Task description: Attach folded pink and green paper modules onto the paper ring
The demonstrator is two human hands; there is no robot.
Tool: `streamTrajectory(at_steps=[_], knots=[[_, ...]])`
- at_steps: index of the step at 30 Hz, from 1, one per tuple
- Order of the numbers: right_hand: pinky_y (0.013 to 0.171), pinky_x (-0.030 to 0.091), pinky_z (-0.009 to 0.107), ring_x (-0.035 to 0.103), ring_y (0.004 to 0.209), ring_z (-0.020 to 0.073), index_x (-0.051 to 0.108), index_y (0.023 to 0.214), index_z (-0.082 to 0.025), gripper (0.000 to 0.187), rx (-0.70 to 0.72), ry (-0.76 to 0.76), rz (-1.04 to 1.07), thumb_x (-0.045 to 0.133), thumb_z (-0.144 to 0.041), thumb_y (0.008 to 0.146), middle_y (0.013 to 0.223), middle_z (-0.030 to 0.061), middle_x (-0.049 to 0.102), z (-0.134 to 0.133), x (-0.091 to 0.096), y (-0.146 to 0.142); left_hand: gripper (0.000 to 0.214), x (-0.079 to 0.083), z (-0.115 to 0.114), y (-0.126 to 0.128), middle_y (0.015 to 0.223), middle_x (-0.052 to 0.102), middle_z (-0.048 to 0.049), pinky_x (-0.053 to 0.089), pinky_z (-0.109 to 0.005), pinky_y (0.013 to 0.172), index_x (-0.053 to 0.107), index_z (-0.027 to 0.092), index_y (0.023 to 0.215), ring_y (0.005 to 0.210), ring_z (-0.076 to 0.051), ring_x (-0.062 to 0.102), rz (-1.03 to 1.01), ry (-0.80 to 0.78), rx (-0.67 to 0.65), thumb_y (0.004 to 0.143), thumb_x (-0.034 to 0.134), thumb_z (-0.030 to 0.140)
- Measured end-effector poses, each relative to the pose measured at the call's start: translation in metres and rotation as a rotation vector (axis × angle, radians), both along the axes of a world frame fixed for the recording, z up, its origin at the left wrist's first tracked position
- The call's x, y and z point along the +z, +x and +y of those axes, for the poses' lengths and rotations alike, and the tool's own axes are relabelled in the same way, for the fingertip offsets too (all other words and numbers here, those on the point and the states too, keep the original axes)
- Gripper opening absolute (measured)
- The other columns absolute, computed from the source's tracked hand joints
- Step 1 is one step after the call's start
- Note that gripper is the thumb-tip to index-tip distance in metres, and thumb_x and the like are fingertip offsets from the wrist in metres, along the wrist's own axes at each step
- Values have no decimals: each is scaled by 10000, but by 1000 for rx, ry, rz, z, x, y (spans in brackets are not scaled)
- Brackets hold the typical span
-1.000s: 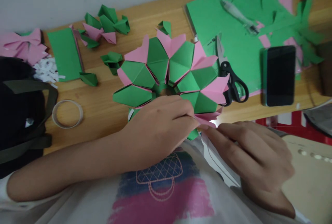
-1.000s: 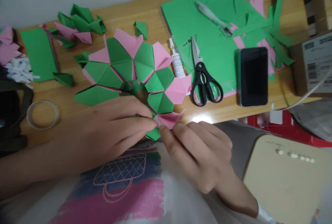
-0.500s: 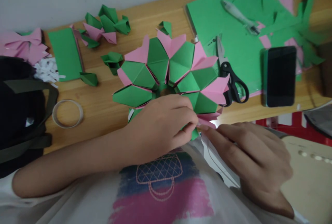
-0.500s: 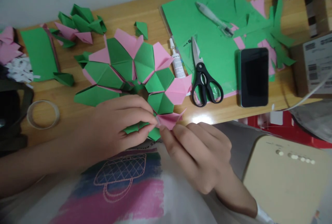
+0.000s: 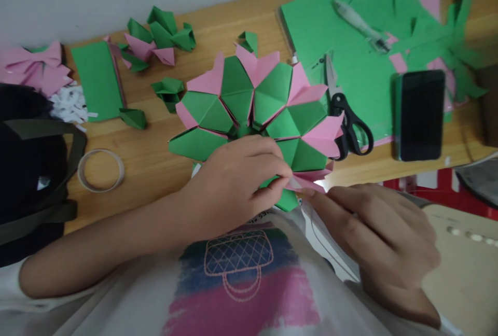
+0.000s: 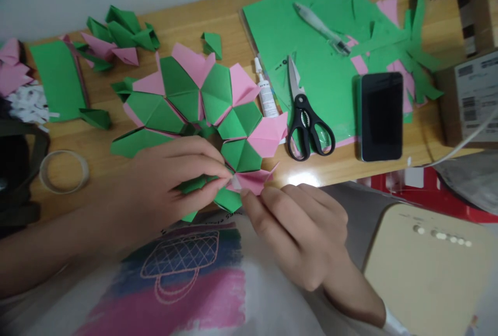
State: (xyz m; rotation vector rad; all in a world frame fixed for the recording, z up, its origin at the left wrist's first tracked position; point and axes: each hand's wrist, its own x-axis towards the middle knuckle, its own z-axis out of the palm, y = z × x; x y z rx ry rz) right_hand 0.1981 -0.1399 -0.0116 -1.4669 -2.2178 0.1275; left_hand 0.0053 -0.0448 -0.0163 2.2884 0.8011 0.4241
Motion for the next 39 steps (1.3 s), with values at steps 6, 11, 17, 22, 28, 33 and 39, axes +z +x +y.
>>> streamTrajectory(at_steps=[6,11,17,22,28,33,39], knots=[[563,461,297,621,654,137,677,920,-148,111,-1,29,6,652,-62,854,786,33,697,1,-1,0,176,4,1,0,879,669,4,486,-220,753,694,174,885,831,-100,604,-30,-11,-59,962,535,181],[513,440,274,597,626,116,683,905,-162,106,59,146,1,607,-89,894,764,22,694,4,-7,2,145,8,3,2,918,656,-8,490,-243,754,683,193,935,860,-119,608,-20,-45,-87,951,540,178],[585,482,302,631,679,144,670,925,-143,132,2,25,46,657,-42,841,795,41,703,1,-4,-1,155,8,8,3,920,623,-14,473,-228,749,670,173,973,875,-114,587,-54,-92,-166,940,526,126],[523,455,290,602,620,130,695,938,-94,153,48,162,88,710,-45,794,793,54,701,3,-13,3,145,6,10,2,925,624,-12,466,-236,742,663,173,957,860,-113,579,-44,-78,-212,950,522,140],[512,465,280,594,612,123,698,960,-114,128,42,163,94,654,-73,847,805,49,716,4,-19,7,169,5,13,-1,936,632,-7,482,-258,761,657,207,973,882,-124,590,-28,-67,-235,977,490,179],[532,497,283,614,614,133,699,919,-138,122,42,187,109,678,-69,821,780,40,708,4,-19,7,175,4,13,-1,944,627,4,504,-279,760,633,244,966,882,-134,601,-14,-65,-234,988,463,205],[518,483,287,607,587,130,702,908,-148,122,28,168,100,679,-73,815,765,26,703,4,-20,6,179,3,14,-1,940,621,2,509,-273,749,626,228,937,881,-136,604,-7,-84,-239,991,457,202]])
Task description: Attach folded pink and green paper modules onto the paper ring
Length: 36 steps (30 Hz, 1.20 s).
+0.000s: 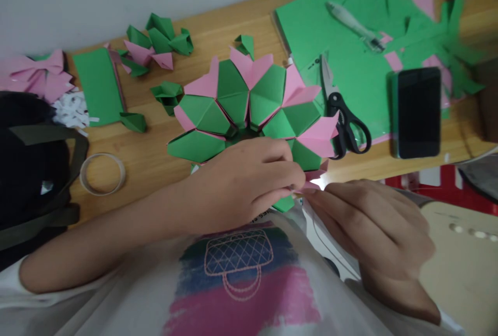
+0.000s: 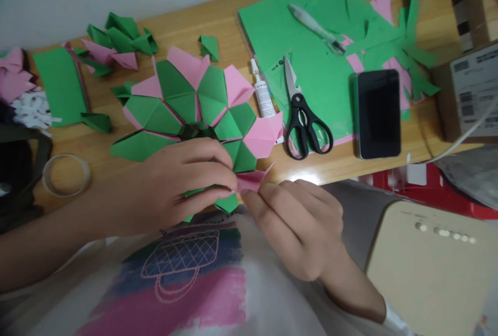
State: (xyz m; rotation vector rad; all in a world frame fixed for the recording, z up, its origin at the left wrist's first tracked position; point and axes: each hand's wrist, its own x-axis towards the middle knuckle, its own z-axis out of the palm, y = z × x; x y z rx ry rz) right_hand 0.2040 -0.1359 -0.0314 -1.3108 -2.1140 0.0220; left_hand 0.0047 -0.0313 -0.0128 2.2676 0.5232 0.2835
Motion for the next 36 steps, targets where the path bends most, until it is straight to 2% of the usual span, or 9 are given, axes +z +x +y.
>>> streamTrajectory(at_steps=[7,12,16,21,24,29,32,36], knots=[[538,494,287,611,604,130,704,928,-150,141,-10,-9,-11,680,-71,815,782,27,706,0,1,1,155,-2,0,-2,918,629,-14,473,-243,766,646,165,929,869,-116,579,-36,24,3,982,501,173],[542,505,288,621,602,134,710,941,-129,167,17,-1,9,698,-57,791,799,42,711,0,1,2,200,0,0,-2,910,641,-6,473,-242,730,663,222,1033,876,-128,586,-26,68,-5,1000,467,200],[547,515,299,623,613,145,712,927,-141,133,-3,-12,9,673,-74,819,778,39,707,-1,1,1,211,-1,1,-3,909,644,1,486,-254,733,664,256,989,862,-129,595,-51,102,-5,994,463,191],[558,510,287,615,625,131,701,917,-141,105,-6,-16,-2,666,-82,839,780,41,707,-1,1,1,188,-2,3,-3,922,630,-14,480,-244,759,652,193,984,880,-122,578,-71,78,-25,987,468,157],[543,505,291,621,628,142,699,921,-111,106,25,-5,6,673,-68,827,770,59,705,-1,1,1,223,-1,5,-3,935,619,-33,475,-279,761,629,182,998,875,-150,561,-39,171,-72,993,411,136],[545,496,282,604,629,132,694,935,-147,122,-1,-29,-4,652,-74,847,766,33,701,1,2,1,252,2,8,0,951,594,-33,456,-322,784,585,202,955,856,-178,524,59,382,-166,1008,347,137],[509,460,282,582,608,128,690,926,-109,121,22,-11,-4,672,-52,822,773,50,700,1,3,0,240,1,8,3,938,599,-33,450,-325,758,575,202,938,843,-186,515,52,437,-175,1008,355,137],[556,492,302,597,627,141,690,950,-100,165,5,-13,-15,693,-42,796,811,61,711,-1,1,1,205,-1,8,1,919,610,-29,459,-329,759,574,192,916,861,-192,538,74,480,-143,999,391,147]])
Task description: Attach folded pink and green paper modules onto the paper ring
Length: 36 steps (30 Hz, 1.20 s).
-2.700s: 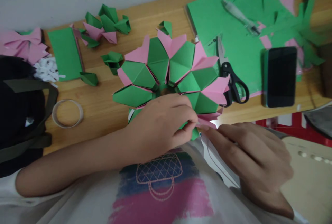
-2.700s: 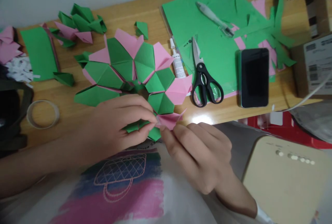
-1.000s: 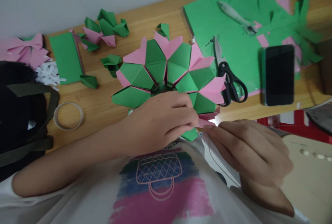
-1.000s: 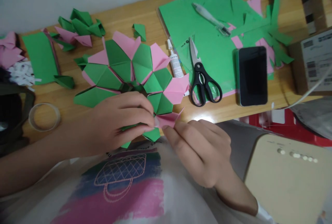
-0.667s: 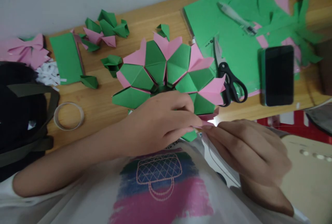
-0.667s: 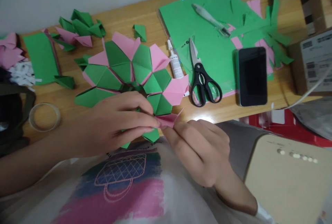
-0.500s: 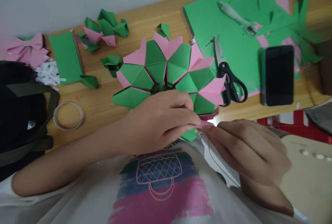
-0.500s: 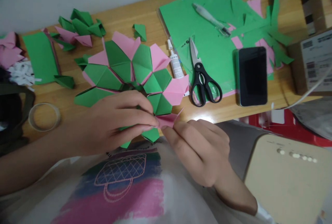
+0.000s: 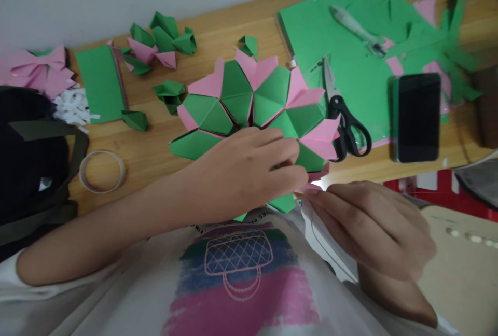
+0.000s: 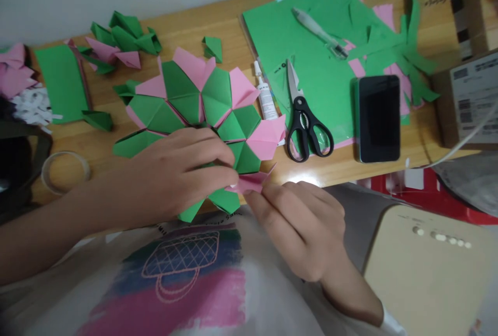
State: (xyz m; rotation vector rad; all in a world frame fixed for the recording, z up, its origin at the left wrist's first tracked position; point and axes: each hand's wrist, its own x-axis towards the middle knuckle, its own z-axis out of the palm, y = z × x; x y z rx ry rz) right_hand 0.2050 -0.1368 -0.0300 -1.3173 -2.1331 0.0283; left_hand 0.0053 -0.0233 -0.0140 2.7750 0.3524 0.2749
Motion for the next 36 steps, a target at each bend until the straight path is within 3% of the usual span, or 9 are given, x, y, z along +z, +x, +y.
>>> streamTrajectory(at_steps=[5,10,13,16,19,22,27,36], knots=[[566,496,293,598,637,133,685,959,-142,126,21,-14,9,655,-95,845,826,43,707,-2,-4,4,261,-3,0,-13,939,621,-55,459,-352,743,593,169,930,868,-200,553,9,-26,105,993,346,111],[555,491,291,587,667,136,684,927,-153,100,11,25,-1,648,-99,851,846,51,678,-1,-6,4,167,-2,-2,-22,939,636,-28,443,-321,746,583,182,937,871,-166,562,-95,-136,265,985,427,145],[551,500,299,597,691,146,685,918,-142,142,22,27,43,700,-70,797,889,70,666,-1,-7,2,122,2,-7,-25,964,663,-12,461,-276,778,568,185,943,916,-131,590,-147,-267,273,979,455,158],[572,518,306,622,726,157,692,914,-150,167,42,15,69,723,-62,776,922,69,673,-1,-8,1,131,5,-17,-27,1042,705,-21,488,-265,847,570,185,966,976,-123,622,-157,-339,194,971,446,142],[559,501,296,624,727,151,707,925,-170,203,34,-2,57,741,-58,759,926,51,685,-3,-8,1,174,4,-28,-27,1103,731,-27,501,-305,921,594,180,949,1035,-151,653,-157,-258,145,976,429,132],[540,478,294,604,704,143,709,942,-163,261,38,-8,36,766,-35,722,908,48,684,-3,-7,0,223,-1,-37,-27,1115,740,0,513,-331,928,609,198,929,1059,-162,669,-182,-183,194,986,404,127],[565,480,300,593,702,143,694,975,-136,258,73,-21,27,734,-23,746,905,61,667,0,-5,0,257,-4,-42,-27,1113,743,12,523,-338,892,614,203,921,1048,-159,680,-194,-151,225,1002,377,148],[641,504,279,622,738,155,608,953,-162,173,31,-220,-13,651,-72,812,832,50,662,10,0,-8,170,-12,-46,-25,1102,736,-5,476,-338,915,602,179,929,1066,-172,652,-212,-160,204,994,445,173]])
